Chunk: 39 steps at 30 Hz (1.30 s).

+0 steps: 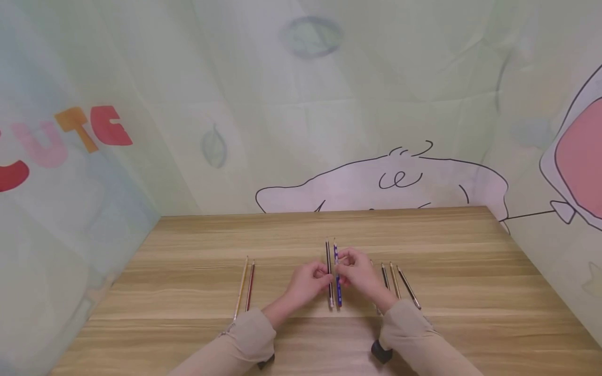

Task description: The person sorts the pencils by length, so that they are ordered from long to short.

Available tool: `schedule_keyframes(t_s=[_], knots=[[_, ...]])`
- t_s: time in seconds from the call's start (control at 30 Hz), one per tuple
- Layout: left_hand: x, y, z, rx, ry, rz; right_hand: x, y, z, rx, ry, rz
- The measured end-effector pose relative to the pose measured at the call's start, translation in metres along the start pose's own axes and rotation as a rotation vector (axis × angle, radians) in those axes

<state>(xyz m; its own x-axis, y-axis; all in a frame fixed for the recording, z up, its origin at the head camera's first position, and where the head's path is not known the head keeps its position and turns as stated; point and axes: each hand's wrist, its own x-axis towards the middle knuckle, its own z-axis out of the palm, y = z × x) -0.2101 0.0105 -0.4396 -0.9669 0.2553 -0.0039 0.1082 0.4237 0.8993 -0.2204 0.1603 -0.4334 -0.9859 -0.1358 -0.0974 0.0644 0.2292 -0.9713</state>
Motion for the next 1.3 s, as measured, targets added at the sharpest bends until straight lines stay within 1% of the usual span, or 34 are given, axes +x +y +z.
schedule_keyframes(t_s=[0.33,0.67,1.07,1.3], knots=[[0.0008,-0.0009,-0.0002,-0.007,-0.006,-0.016,0.0013,0.0023,0.0009,-0.016,0.015,0.009],[0.0009,-0.0013,-0.0002,-0.014,-0.013,-0.004,0.0004,0.0009,0.001,-0.024,0.003,-0.006],[0.0005,-0.0019,0.0,-0.032,-0.015,-0.02,0.0,0.0002,0.0012,-0.004,-0.036,-0.021],[-0.0001,-0.0018,0.0,-0.033,-0.017,-0.027,-0.0003,-0.0001,0.0014,0.009,-0.034,-0.029]])
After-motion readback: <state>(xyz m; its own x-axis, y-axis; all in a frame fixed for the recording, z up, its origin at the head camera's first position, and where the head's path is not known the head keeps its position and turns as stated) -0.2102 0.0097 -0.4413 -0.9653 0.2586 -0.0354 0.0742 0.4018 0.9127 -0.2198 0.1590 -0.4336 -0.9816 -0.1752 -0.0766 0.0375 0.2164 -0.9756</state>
